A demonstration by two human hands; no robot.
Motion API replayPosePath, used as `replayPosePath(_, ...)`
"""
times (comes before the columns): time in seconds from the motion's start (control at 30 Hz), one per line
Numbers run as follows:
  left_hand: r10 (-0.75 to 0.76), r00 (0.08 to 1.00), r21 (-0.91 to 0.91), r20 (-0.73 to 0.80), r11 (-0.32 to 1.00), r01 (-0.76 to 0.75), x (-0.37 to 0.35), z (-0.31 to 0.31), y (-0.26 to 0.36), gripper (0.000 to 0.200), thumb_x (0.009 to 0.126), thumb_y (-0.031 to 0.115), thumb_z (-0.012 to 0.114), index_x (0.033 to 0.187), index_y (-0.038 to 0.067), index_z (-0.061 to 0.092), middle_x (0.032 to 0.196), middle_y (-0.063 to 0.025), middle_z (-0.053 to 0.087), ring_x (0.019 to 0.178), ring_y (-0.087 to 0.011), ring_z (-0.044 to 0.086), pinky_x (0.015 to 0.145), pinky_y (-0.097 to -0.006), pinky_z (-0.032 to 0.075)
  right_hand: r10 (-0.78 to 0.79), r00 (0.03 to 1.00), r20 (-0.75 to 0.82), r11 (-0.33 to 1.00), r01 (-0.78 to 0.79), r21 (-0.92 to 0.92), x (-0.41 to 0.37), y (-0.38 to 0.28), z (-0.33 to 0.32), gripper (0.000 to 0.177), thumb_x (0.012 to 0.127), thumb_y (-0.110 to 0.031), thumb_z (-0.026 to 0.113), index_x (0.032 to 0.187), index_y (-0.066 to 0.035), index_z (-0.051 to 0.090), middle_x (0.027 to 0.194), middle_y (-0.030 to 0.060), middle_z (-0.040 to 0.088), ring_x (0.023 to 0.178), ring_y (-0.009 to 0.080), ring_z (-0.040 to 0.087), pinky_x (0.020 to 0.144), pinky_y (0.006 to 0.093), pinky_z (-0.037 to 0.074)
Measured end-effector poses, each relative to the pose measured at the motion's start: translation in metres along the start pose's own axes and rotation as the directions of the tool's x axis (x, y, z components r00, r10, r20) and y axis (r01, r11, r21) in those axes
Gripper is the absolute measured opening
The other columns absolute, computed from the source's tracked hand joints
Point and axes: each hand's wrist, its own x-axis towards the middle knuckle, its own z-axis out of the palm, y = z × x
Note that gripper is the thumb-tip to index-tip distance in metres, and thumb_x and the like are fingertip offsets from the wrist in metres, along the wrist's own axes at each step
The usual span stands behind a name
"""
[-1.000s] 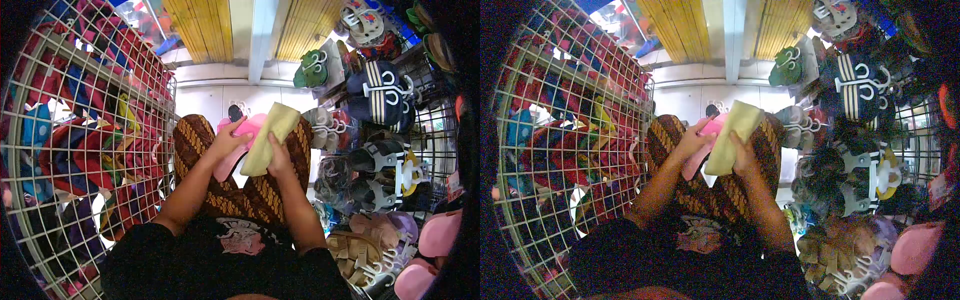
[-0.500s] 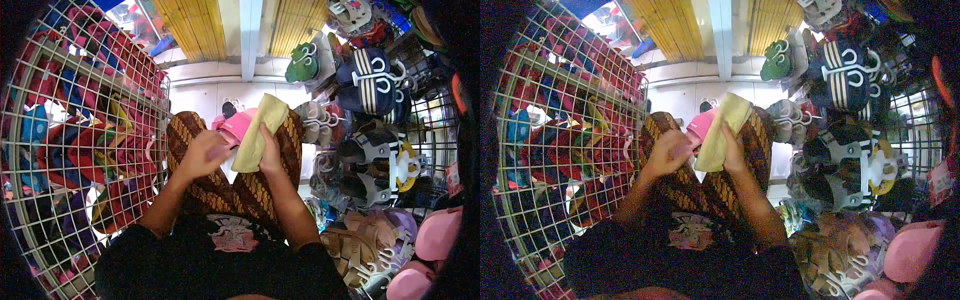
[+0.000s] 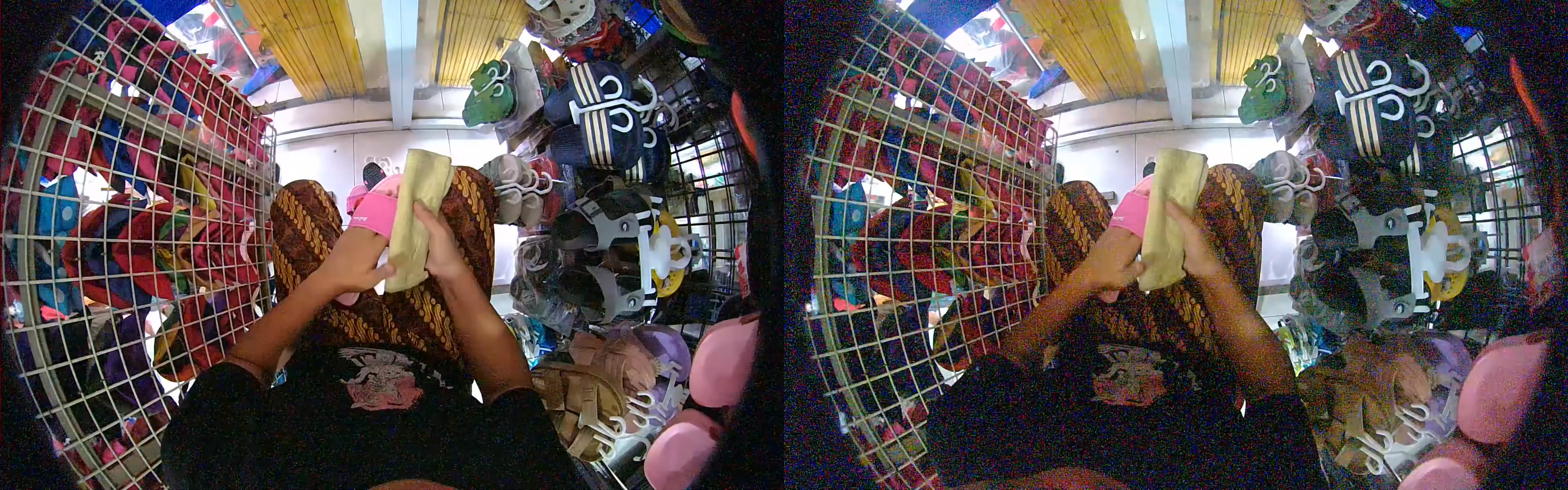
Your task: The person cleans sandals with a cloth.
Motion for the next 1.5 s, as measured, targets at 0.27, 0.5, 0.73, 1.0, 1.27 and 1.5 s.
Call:
replayPosePath(0.27, 0.099, 0.947, 0.057, -0.305, 0.995, -0.086, 0.010, -0.018, 0.007, 0.045, 0.087, 0.032, 0.059, 0.121, 0.001, 0.058, 0.118, -0.0227, 0.058, 0.110, -0.0417, 0.055, 0.095, -0.0482, 0.043, -0.041, 0.986, -0.161, 0.999, 0.045, 0.022, -0.026, -0.029, 0.001, 0.039, 0.096, -0.024, 0.057, 0.127, -0.001, 0.052, 0.114, 0.0108, 0.062, 0.103, 0.0209, 0.063, 0.088, 0.0359, 0.052)
replayPosePath(0.5, 0.323, 0.924, 0.028, -0.205, 0.946, -0.324, 0.006, -0.003, 0.025, 0.042, 0.076, 0.018, 0.072, 0.117, 0.009, 0.063, 0.117, -0.0152, 0.062, 0.113, -0.0375, 0.057, 0.095, -0.0457, 0.048, -0.452, 0.885, -0.111, 0.227, -0.006, -0.974, -0.091, -0.086, 0.014, 0.067, 0.084, -0.031, 0.072, 0.134, -0.004, 0.037, 0.105, 0.0226, 0.065, 0.095, 0.0375, 0.064, 0.083, 0.0453, 0.051)
replayPosePath(0.73, 0.552, 0.814, -0.094, -0.178, 0.814, -0.573, 0.031, 0.033, 0.085, 0.026, 0.073, 0.017, 0.073, 0.097, 0.006, 0.069, 0.091, -0.0102, 0.066, 0.085, -0.0281, 0.066, 0.078, -0.0410, 0.054, -0.410, 0.886, -0.217, -0.066, -0.266, -0.962, -0.130, -0.085, -0.014, 0.063, 0.083, -0.037, 0.070, 0.128, -0.007, 0.036, 0.094, 0.0284, 0.065, 0.087, 0.0474, 0.063, 0.074, 0.0540, 0.051)
replayPosePath(1.0, 0.585, 0.807, -0.112, -0.085, 0.799, -0.591, 0.025, 0.073, 0.073, 0.025, 0.073, 0.019, 0.074, 0.094, 0.006, 0.069, 0.085, -0.0101, 0.068, 0.080, -0.0279, 0.067, 0.074, -0.0392, 0.054, -0.243, 0.850, -0.468, -0.095, -0.501, -0.860, -0.166, -0.074, -0.026, 0.060, 0.084, -0.039, 0.067, 0.129, -0.008, 0.042, 0.106, 0.0257, 0.063, 0.098, 0.0457, 0.061, 0.082, 0.0512, 0.049)
replayPosePath(1.27, 0.556, 0.824, -0.100, -0.109, 0.819, -0.566, 0.025, 0.057, 0.079, 0.024, 0.078, 0.026, 0.072, 0.093, 0.007, 0.070, 0.079, -0.0093, 0.068, 0.075, -0.0270, 0.068, 0.071, -0.0386, 0.055, -0.317, 0.871, -0.375, 0.022, -0.388, -0.921, -0.152, -0.064, -0.031, 0.063, 0.087, -0.037, 0.065, 0.136, -0.011, 0.038, 0.111, 0.0267, 0.062, 0.101, 0.0472, 0.060, 0.084, 0.0521, 0.048)
replayPosePath(1.5, 0.520, 0.841, -0.042, -0.148, 0.847, -0.531, 0.026, 0.063, 0.081, 0.022, 0.077, 0.025, 0.073, 0.090, 0.008, 0.070, 0.078, -0.0077, 0.068, 0.072, -0.0258, 0.068, 0.067, -0.0386, 0.055, -0.424, 0.846, -0.323, 0.074, -0.323, -0.944, -0.118, -0.056, -0.040, 0.064, 0.085, -0.040, 0.067, 0.135, -0.011, 0.039, 0.107, 0.0273, 0.063, 0.099, 0.0480, 0.060, 0.082, 0.0525, 0.048)
